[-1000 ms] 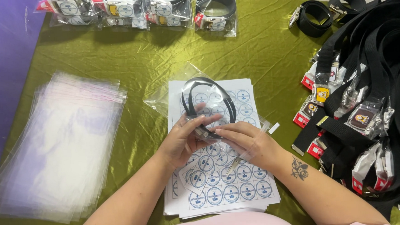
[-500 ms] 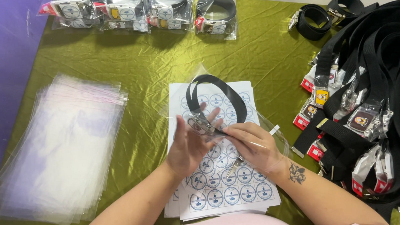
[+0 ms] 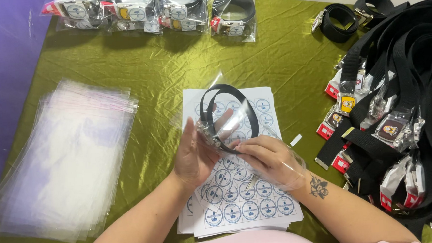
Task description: Rolling up belts, placing them in plastic bags, and cutting out labels from a sheet of paper.
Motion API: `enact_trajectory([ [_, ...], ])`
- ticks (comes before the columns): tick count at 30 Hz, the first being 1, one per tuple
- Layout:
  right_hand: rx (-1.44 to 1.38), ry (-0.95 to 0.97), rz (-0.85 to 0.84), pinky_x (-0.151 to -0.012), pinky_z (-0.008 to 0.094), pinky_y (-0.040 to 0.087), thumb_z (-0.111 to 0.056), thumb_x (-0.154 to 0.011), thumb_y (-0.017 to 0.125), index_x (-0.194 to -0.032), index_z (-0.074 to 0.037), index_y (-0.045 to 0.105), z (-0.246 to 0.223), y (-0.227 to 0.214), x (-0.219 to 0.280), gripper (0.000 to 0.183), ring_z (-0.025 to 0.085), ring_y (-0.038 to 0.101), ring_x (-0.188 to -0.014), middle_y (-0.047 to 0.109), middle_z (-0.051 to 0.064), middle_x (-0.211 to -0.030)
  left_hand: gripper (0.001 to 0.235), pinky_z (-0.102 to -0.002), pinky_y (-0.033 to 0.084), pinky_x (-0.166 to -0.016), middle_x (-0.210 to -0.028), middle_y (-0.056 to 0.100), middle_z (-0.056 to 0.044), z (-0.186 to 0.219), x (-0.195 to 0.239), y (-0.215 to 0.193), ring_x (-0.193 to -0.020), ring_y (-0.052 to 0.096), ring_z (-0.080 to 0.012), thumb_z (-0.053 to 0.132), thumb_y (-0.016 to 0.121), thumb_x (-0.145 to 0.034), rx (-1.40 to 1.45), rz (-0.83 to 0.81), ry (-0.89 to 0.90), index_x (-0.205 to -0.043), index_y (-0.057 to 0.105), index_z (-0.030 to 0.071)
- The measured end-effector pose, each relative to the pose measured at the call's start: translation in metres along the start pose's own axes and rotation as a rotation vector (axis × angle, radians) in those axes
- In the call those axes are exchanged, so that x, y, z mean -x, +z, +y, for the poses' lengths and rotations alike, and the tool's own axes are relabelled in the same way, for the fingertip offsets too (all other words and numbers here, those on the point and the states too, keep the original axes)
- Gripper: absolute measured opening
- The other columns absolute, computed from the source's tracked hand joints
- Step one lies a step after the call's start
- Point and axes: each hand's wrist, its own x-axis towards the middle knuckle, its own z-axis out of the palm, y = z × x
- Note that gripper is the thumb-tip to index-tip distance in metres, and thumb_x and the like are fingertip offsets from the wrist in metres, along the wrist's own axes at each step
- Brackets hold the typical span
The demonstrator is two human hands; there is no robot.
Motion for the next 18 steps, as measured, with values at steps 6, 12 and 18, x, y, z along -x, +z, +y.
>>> enact_trajectory([
  [6, 0.034, 0.021, -0.007, -0.062, 0.036, 0.059, -0.008, -0.087, 0.078, -0.093, -0.003, 0.076, -0.002, -0.003, 0.003, 0.008, 0.029, 0.073, -0.071, 0.076, 0.011, -0.092, 0.065, -0.051, 0.052, -0.106, -0.148, 0.052, -0.021, -0.018, 0.004, -0.005, -0.129, 0.057, -0.0393, 0.030, 0.062, -0.095, -0.069, -0.074, -0.068, -0.152, 0.036, 0.012],
  [12, 0.083, 0.017, 0.006, -0.064, 0.035, 0.059, -0.012, -0.086, 0.081, -0.097, -0.003, 0.075, -0.013, -0.004, -0.008, 0.015, 0.028, 0.074, -0.075, 0.076, 0.012, -0.096, 0.068, -0.050, 0.057, -0.099, -0.160, 0.040, -0.019, -0.036, -0.010, -0.029, -0.132, 0.053, -0.0440, 0.024, 0.061, -0.098, -0.102, -0.251, -0.003, -0.159, 0.030, 0.024],
  [18, 0.047, 0.058, -0.035, -0.068, 0.041, 0.060, -0.004, -0.094, 0.067, -0.108, 0.000, 0.074, -0.014, -0.007, -0.009, 0.016, 0.035, 0.075, -0.082, 0.076, 0.015, -0.102, 0.073, -0.050, 0.058, -0.097, -0.158, 0.043, -0.019, -0.024, 0.000, -0.017, -0.133, 0.052, -0.0413, 0.019, 0.060, -0.097, -0.041, -0.256, 0.051, -0.161, 0.025, 0.023],
])
